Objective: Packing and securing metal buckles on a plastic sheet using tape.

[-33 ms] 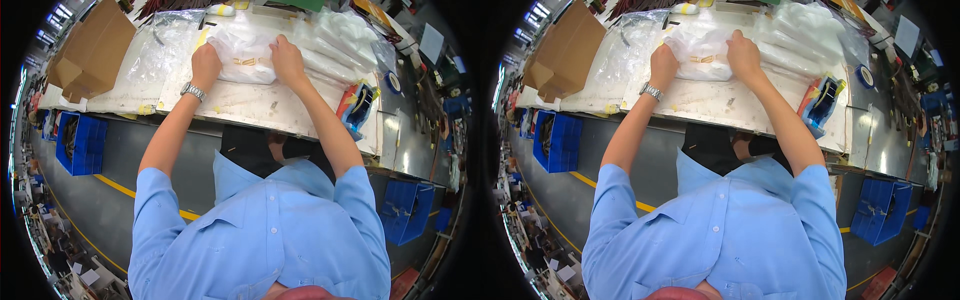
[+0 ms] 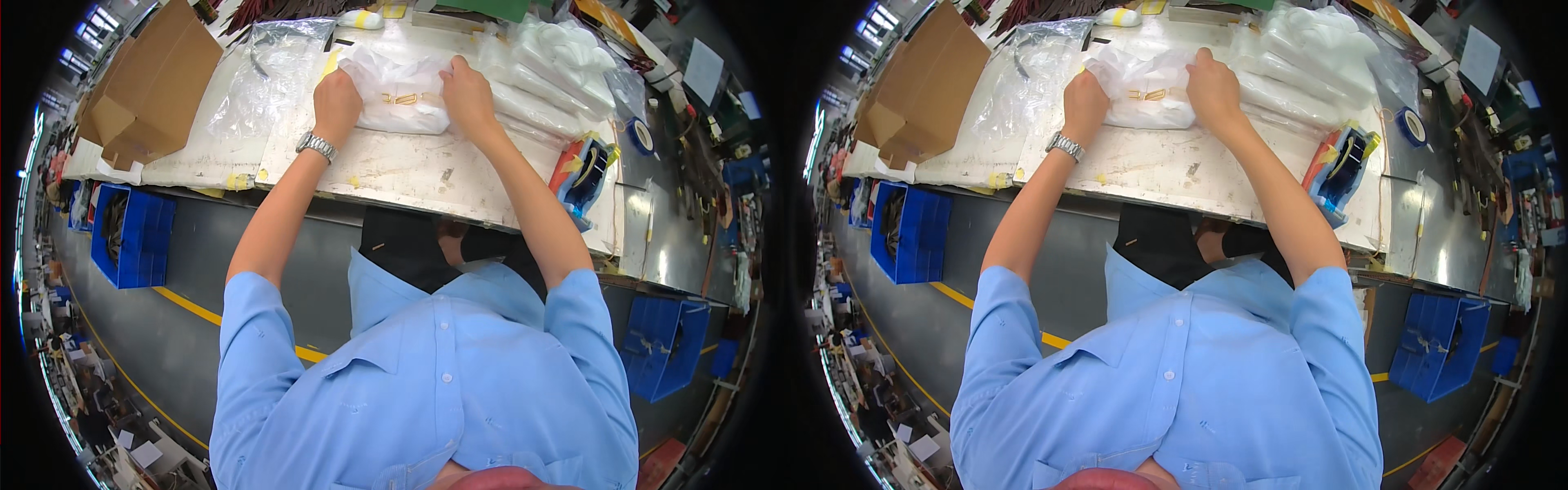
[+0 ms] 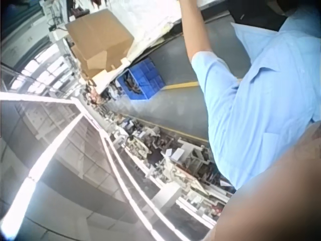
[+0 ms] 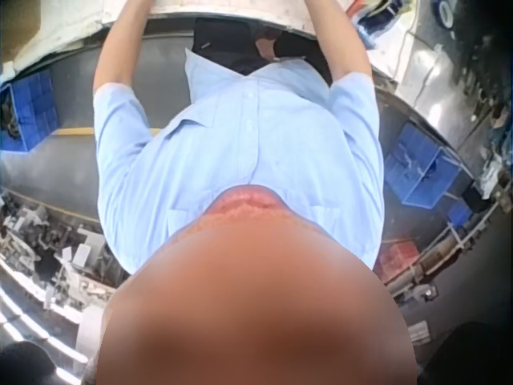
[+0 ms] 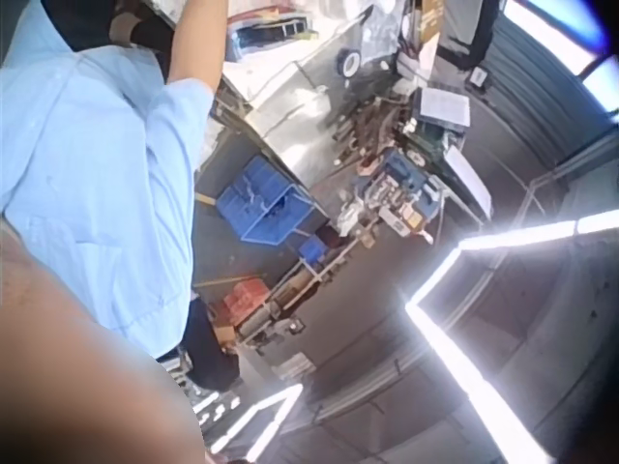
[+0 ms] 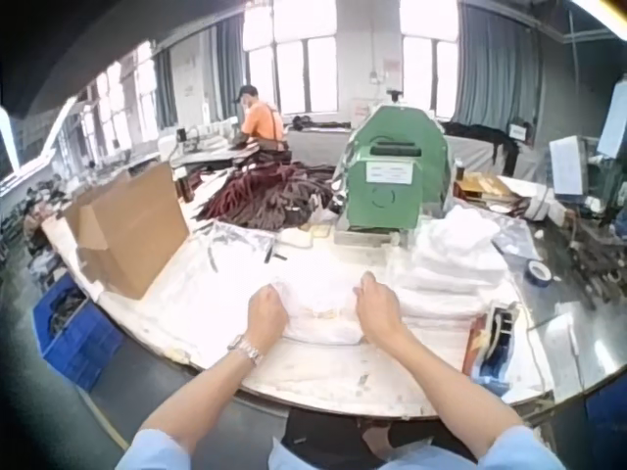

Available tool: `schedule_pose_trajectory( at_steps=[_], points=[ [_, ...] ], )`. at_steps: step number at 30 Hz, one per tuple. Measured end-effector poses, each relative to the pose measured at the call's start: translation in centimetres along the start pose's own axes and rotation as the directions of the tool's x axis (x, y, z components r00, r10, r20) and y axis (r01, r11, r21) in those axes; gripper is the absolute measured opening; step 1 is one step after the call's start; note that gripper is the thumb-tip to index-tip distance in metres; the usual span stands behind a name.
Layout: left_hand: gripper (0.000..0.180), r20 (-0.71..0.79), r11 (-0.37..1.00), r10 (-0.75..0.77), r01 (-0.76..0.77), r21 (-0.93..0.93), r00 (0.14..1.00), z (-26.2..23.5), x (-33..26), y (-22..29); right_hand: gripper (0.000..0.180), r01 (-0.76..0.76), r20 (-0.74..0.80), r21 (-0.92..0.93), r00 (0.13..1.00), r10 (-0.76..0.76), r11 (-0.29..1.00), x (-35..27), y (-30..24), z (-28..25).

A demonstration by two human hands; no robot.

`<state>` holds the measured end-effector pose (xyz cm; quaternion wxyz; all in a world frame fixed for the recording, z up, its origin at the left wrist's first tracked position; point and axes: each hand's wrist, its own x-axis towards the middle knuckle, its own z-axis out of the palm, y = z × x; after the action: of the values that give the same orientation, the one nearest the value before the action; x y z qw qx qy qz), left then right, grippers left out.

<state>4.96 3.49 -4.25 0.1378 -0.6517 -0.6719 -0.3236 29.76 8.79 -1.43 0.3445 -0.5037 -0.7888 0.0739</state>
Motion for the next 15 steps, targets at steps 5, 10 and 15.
schedule_pose_trajectory(
  at_steps=[5, 10, 15],
  points=[
    [0.005, 0.043, 0.996, -0.090, 0.090, -0.004, 0.995, 1.4, 2.1, -0.4, 0.021, 0.003, 0.016, 0.009, 1.000, -0.003, 1.000, 3.1, 0.1, 2.0],
    [0.006, 0.051, 0.997, -0.033, 0.036, -0.064, 0.998, 0.5, 2.9, 0.1, 0.022, 0.006, 0.111, -0.154, 0.994, 0.011, 0.988, 4.6, 2.6, 2.6],
    [0.023, 0.012, 0.998, 0.029, -0.030, 0.050, 0.999, -5.7, -1.0, 0.4, 0.020, 0.162, -0.007, -0.173, 0.986, -0.166, 0.972, -0.7, -2.2, -0.8]
  ],
)
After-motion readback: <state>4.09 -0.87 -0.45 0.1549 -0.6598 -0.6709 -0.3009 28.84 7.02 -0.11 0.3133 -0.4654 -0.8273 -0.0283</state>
